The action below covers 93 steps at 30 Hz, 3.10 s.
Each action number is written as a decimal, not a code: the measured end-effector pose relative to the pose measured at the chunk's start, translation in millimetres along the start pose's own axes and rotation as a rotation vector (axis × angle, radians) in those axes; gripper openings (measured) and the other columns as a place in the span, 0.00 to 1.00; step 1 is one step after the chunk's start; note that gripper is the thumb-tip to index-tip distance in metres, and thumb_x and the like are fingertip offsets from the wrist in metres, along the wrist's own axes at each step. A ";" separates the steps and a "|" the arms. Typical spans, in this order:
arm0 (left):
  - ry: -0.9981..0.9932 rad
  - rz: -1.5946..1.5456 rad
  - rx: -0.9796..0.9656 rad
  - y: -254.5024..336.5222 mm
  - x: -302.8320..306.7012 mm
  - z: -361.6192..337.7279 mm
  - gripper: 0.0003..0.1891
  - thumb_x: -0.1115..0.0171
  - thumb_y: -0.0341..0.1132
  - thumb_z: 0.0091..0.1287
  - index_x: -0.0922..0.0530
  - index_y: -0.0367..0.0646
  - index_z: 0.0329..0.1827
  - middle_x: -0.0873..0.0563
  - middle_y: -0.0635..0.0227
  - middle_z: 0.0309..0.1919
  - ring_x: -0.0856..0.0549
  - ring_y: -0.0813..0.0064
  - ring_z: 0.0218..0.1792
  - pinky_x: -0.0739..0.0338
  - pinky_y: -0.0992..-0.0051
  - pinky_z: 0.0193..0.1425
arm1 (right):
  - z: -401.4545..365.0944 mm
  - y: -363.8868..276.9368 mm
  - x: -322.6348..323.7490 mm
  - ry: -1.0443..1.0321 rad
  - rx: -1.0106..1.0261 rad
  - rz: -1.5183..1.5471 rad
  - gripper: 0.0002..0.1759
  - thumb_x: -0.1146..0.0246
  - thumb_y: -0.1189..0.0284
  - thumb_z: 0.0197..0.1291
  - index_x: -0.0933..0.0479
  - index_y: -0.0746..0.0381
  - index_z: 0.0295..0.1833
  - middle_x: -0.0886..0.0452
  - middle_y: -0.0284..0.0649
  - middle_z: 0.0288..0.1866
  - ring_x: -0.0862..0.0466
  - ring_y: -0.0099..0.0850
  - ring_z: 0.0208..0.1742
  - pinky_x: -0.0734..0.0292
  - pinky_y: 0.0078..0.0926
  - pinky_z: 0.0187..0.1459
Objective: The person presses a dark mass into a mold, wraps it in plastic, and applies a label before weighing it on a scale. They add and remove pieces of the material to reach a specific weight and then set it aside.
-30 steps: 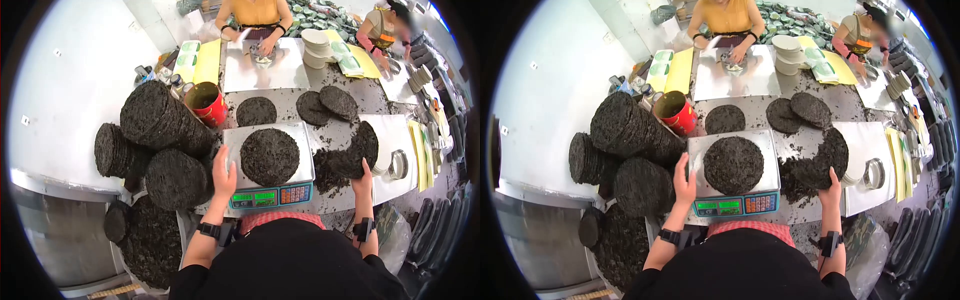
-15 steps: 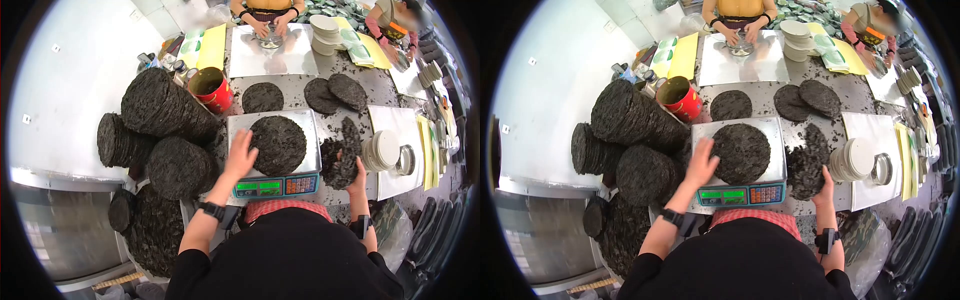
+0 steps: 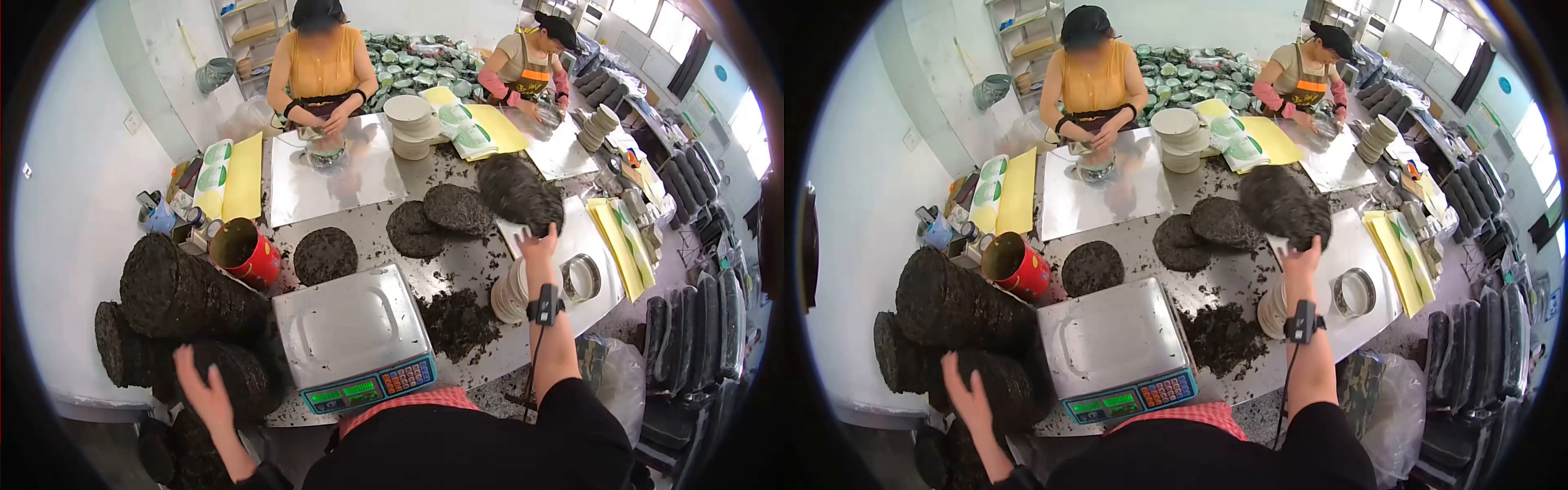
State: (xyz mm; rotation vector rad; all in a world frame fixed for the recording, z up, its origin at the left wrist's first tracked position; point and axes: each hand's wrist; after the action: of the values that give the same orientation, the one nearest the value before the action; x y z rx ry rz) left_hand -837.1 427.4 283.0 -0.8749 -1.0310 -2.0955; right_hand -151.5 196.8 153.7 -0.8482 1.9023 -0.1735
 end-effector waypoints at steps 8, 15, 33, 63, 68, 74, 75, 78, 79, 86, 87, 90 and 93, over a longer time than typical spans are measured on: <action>0.144 -0.232 0.584 -88.3 7.2 -82.8 0.37 0.31 0.32 0.59 0.39 0.29 0.68 0.27 0.48 0.62 0.26 0.61 0.62 0.35 0.67 0.68 | -140.2 136.1 6.9 -0.371 -0.360 -0.253 0.27 0.42 0.60 0.68 0.32 0.64 0.66 0.25 0.43 0.64 0.25 0.42 0.64 0.34 0.45 0.68; 0.401 -0.192 0.631 -41.3 27.7 -65.0 0.35 0.26 0.33 0.56 0.34 0.34 0.65 0.22 0.52 0.56 0.22 0.61 0.57 0.30 0.66 0.62 | -286.9 222.6 62.9 -0.876 -0.250 -1.387 0.25 0.35 0.63 0.62 0.24 0.71 0.56 0.17 0.47 0.52 0.19 0.33 0.52 0.27 0.30 0.55; -0.662 -0.944 -0.060 115.8 -109.8 -32.9 0.30 0.30 0.35 0.59 0.30 0.37 0.64 0.22 0.54 0.59 0.22 0.63 0.60 0.28 0.67 0.64 | -274.8 140.6 23.2 -0.430 -0.392 -0.279 0.22 0.38 0.77 0.63 0.30 0.63 0.63 0.21 0.41 0.58 0.22 0.37 0.59 0.28 0.43 0.63; -0.435 -0.613 -0.199 134.1 -275.8 -32.8 0.36 0.34 0.46 0.61 0.37 0.34 0.67 0.29 0.46 0.63 0.31 0.48 0.65 0.38 0.57 0.70 | -194.8 169.2 85.7 -0.181 -0.517 -0.318 0.20 0.39 0.66 0.64 0.25 0.62 0.59 0.20 0.41 0.58 0.21 0.41 0.58 0.30 0.42 0.64; -0.197 -0.541 -0.117 93.0 -158.8 2.8 0.28 0.33 0.31 0.57 0.30 0.38 0.62 0.25 0.53 0.60 0.29 0.51 0.64 0.37 0.60 0.70 | -143.6 204.1 14.8 -0.199 -0.474 -0.257 0.19 0.39 0.66 0.65 0.26 0.63 0.58 0.21 0.41 0.59 0.21 0.40 0.58 0.28 0.41 0.62; 0.484 0.210 0.214 -45.2 -12.4 -31.7 0.29 0.35 0.27 0.56 0.32 0.32 0.61 0.26 0.51 0.58 0.31 0.50 0.65 0.42 0.57 0.72 | -78.6 245.6 -36.6 -0.090 -0.350 -0.472 0.16 0.32 0.59 0.57 0.22 0.49 0.49 0.17 0.29 0.46 0.19 0.32 0.46 0.29 0.31 0.40; 0.465 0.112 0.412 -75.6 -6.9 -52.2 0.31 0.34 0.28 0.57 0.35 0.31 0.64 0.26 0.51 0.59 0.30 0.52 0.64 0.41 0.59 0.71 | -80.6 251.1 -38.1 -0.031 -0.325 -0.512 0.16 0.31 0.57 0.56 0.22 0.48 0.48 0.16 0.27 0.45 0.19 0.31 0.44 0.30 0.29 0.38; 0.197 -0.488 0.779 -102.8 -11.9 -95.8 0.34 0.32 0.32 0.61 0.38 0.31 0.68 0.27 0.52 0.62 0.28 0.61 0.62 0.36 0.66 0.68 | -121.0 250.8 -13.4 -0.411 -0.449 -0.317 0.19 0.36 0.67 0.62 0.24 0.61 0.57 0.18 0.42 0.53 0.19 0.40 0.55 0.24 0.46 0.60; 0.223 -0.457 0.714 -102.6 -15.6 -103.8 0.35 0.32 0.32 0.62 0.39 0.33 0.69 0.27 0.53 0.62 0.27 0.63 0.62 0.35 0.67 0.67 | -150.0 246.8 -8.8 -0.473 -0.530 -0.337 0.20 0.38 0.69 0.64 0.26 0.62 0.61 0.19 0.43 0.56 0.19 0.41 0.55 0.24 0.43 0.60; 0.298 -0.023 0.649 -93.5 1.8 -89.4 0.34 0.32 0.32 0.62 0.39 0.37 0.70 0.30 0.53 0.66 0.28 0.62 0.64 0.33 0.67 0.66 | -274.6 211.9 45.2 -1.109 -0.106 -1.748 0.21 0.31 0.69 0.57 0.21 0.71 0.52 0.14 0.42 0.44 0.16 0.33 0.44 0.23 0.31 0.51; 0.312 -0.174 0.662 -79.9 15.0 -83.0 0.33 0.32 0.31 0.62 0.38 0.37 0.69 0.30 0.53 0.66 0.28 0.61 0.64 0.32 0.66 0.65 | -271.0 205.5 48.1 -1.061 0.000 -1.732 0.20 0.31 0.68 0.57 0.21 0.72 0.50 0.14 0.43 0.43 0.16 0.31 0.42 0.22 0.31 0.49; 0.404 -0.423 0.437 -56.5 18.8 -72.4 0.21 0.32 0.27 0.59 0.28 0.39 0.54 0.19 0.55 0.55 0.19 0.62 0.55 0.28 0.67 0.60 | -239.8 180.9 60.3 -0.698 0.206 -1.469 0.18 0.30 0.67 0.56 0.19 0.72 0.44 0.14 0.41 0.38 0.17 0.27 0.37 0.22 0.27 0.43; 0.191 -0.371 -0.189 11.5 33.3 -56.1 0.12 0.34 0.25 0.57 0.26 0.42 0.41 0.13 0.60 0.43 0.15 0.66 0.47 0.25 0.69 0.54 | -202.7 144.7 69.0 -0.536 0.333 -1.335 0.21 0.29 0.67 0.55 0.21 0.72 0.48 0.15 0.41 0.42 0.18 0.28 0.40 0.24 0.27 0.46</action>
State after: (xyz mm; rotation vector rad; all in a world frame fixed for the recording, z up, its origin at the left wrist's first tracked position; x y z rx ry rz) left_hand -863.2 366.7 287.2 -0.5856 -0.9611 -2.5650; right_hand -408.7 212.7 133.8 -1.5936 0.5516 -0.9197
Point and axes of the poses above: each hand's wrist, its own z-axis towards the middle knuckle, its own x-axis out of the back of the hand, y = z × x
